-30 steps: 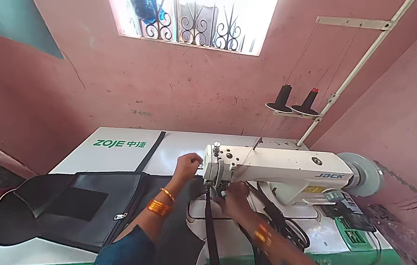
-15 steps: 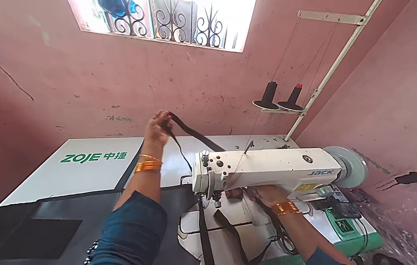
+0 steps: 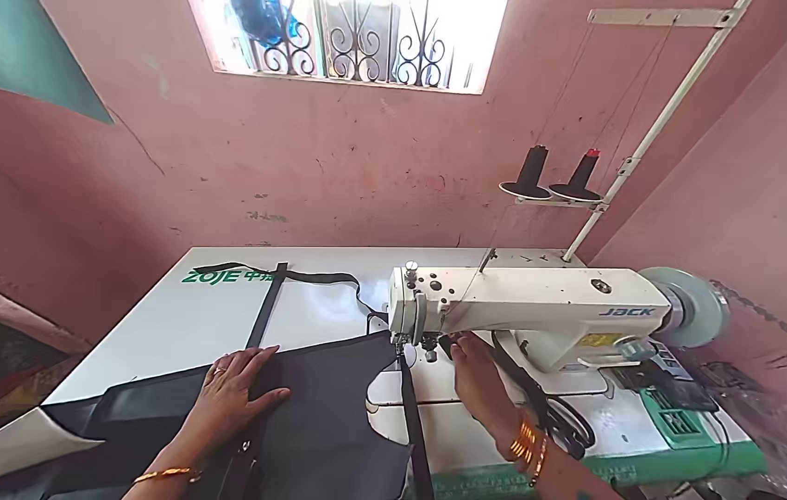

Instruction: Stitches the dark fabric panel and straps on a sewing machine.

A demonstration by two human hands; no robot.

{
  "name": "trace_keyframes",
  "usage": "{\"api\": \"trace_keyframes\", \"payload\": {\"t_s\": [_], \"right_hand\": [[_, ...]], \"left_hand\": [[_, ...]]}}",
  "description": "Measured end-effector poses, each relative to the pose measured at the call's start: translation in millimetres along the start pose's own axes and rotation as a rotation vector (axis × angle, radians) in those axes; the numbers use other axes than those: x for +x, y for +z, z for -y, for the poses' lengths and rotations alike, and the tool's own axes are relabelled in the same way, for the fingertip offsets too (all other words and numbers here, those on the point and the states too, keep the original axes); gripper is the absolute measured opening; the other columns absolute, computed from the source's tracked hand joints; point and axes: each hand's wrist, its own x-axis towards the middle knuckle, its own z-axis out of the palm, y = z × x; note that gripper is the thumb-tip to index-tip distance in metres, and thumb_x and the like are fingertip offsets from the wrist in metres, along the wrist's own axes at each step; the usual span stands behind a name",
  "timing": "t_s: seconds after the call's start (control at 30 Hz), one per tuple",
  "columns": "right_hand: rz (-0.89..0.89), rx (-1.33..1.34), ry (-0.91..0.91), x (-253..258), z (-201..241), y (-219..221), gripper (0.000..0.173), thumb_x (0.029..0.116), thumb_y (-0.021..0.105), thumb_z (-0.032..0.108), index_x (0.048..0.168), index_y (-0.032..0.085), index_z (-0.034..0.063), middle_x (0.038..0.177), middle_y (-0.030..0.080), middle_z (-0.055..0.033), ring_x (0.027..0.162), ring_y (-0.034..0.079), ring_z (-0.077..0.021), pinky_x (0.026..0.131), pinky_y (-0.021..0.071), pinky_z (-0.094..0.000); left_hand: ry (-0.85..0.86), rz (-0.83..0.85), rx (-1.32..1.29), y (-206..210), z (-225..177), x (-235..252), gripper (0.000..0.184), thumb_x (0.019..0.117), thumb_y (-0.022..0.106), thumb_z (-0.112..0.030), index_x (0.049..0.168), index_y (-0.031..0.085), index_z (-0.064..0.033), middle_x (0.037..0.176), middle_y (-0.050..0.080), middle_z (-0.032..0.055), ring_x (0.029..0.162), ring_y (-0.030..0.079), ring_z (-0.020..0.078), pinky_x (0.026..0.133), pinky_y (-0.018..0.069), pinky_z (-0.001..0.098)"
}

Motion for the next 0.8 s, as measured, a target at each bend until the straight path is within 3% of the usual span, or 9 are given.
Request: {"api": "trace_keyframes", "payload": {"t_s": [0.07, 0.13, 0.23, 0.33, 0.4, 0.47, 0.57, 0.67, 0.8], "right_hand": [[-0.259, 0.085, -0.139, -2, 27, 11, 0.018, 0.0838, 0.063, -0.006, 0.096, 0.076, -0.0062, 0.106, 0.072, -0.0234, 0.109, 0.068, -0.0419, 0.096, 0.0551, -0.0512], [-0.033, 0.247, 0.014, -3, 61, 9, 0.021, 0.0956, 0.060, 0.007, 0.103, 0.075, -0.0059, 0.107, 0.070, -0.0243, 0.106, 0.068, -0.0376, 0.095, 0.0551, -0.0469], [0.346, 0.276, 0.326, 23, 83, 11, 0.035, 0.1036, 0.057, 0.022, 0.125, 0.066, -0.0043, 0.133, 0.059, -0.0266, 0.126, 0.058, -0.0380, 0.109, 0.0452, -0.0468], [0.218, 0.364, 0.464, 40, 80, 20, 0.026, 0.0977, 0.059, 0.011, 0.117, 0.067, -0.0048, 0.124, 0.064, -0.0245, 0.119, 0.062, -0.0353, 0.102, 0.0483, -0.0483], [0.102, 0.542, 0.514, 44, 73, 23, 0.029, 0.0991, 0.059, 0.011, 0.121, 0.064, -0.0076, 0.121, 0.066, -0.0253, 0.117, 0.063, -0.0341, 0.104, 0.0471, -0.0477], [0.160, 0.540, 0.527, 42, 69, 17, 0.032, 0.0994, 0.062, 0.015, 0.123, 0.064, -0.0075, 0.124, 0.065, -0.0263, 0.120, 0.061, -0.0358, 0.106, 0.0457, -0.0490], [0.348, 0.521, 0.440, 23, 77, 12, 0.017, 0.0937, 0.064, 0.007, 0.105, 0.069, -0.0052, 0.103, 0.068, -0.0223, 0.101, 0.065, -0.0331, 0.091, 0.0506, -0.0491], [0.181, 1.116, 0.556, -12, 86, 34, 0.006, 0.0923, 0.063, -0.007, 0.091, 0.067, -0.0021, 0.080, 0.063, -0.0065, 0.074, 0.059, -0.0119, 0.070, 0.0506, -0.0293], [-0.007, 1.323, 0.643, -37, 98, 37, 0.021, 0.1032, 0.058, 0.009, 0.085, 0.066, 0.0019, 0.075, 0.059, -0.0011, 0.072, 0.056, -0.0074, 0.072, 0.0458, -0.0258]], "left_hand": [[0.008, 0.031, -0.048, -9, -20, 11, 0.079, 0.0785, 0.073, -0.068, 0.137, 0.066, -0.0144, 0.146, 0.054, 0.0255, 0.138, 0.043, 0.0528, 0.114, 0.0249, 0.0728], [0.070, 0.086, -0.099, -13, -57, 43, 0.063, 0.0876, 0.072, -0.058, 0.128, 0.071, -0.0096, 0.142, 0.058, 0.0231, 0.136, 0.048, 0.0476, 0.113, 0.0317, 0.0686], [0.142, 0.445, -0.184, 4, -107, 103, 0.056, 0.0928, 0.071, -0.051, 0.120, 0.071, -0.0020, 0.131, 0.060, 0.0246, 0.130, 0.051, 0.0433, 0.112, 0.0377, 0.0607], [0.245, 0.661, -0.317, 12, -145, 127, 0.071, 0.0860, 0.084, -0.029, 0.137, 0.047, 0.0038, 0.125, 0.062, 0.0265, 0.116, 0.063, 0.0397, 0.102, 0.0487, 0.0568], [0.239, 0.746, -0.541, 8, -165, 118, 0.094, 0.0815, 0.085, -0.010, 0.155, 0.027, -0.0028, 0.138, 0.056, 0.0271, 0.125, 0.061, 0.0352, 0.107, 0.0480, 0.0522], [0.041, 0.753, -0.889, 11, -176, 103, 0.084, 0.0837, 0.075, 0.004, 0.154, 0.032, -0.0107, 0.145, 0.052, 0.0176, 0.125, 0.060, 0.0213, 0.104, 0.0514, 0.0390], [-0.195, 0.711, -1.119, 13, -177, 95, 0.054, 0.0901, 0.069, 0.004, 0.139, 0.049, -0.0097, 0.125, 0.062, 0.0132, 0.100, 0.067, 0.0179, 0.086, 0.0570, 0.0371], [0.201, 0.705, -0.718, 10, -166, 97, 0.033, 0.0921, 0.074, -0.009, 0.123, 0.065, -0.0014, 0.122, 0.068, 0.0136, 0.112, 0.065, 0.0200, 0.100, 0.0509, 0.0411], [0.371, 0.537, -0.490, 20, -159, 70, 0.032, 0.0945, 0.073, -0.021, 0.121, 0.071, -0.0039, 0.117, 0.072, 0.0178, 0.112, 0.068, 0.0336, 0.100, 0.0491, 0.0547]]}}
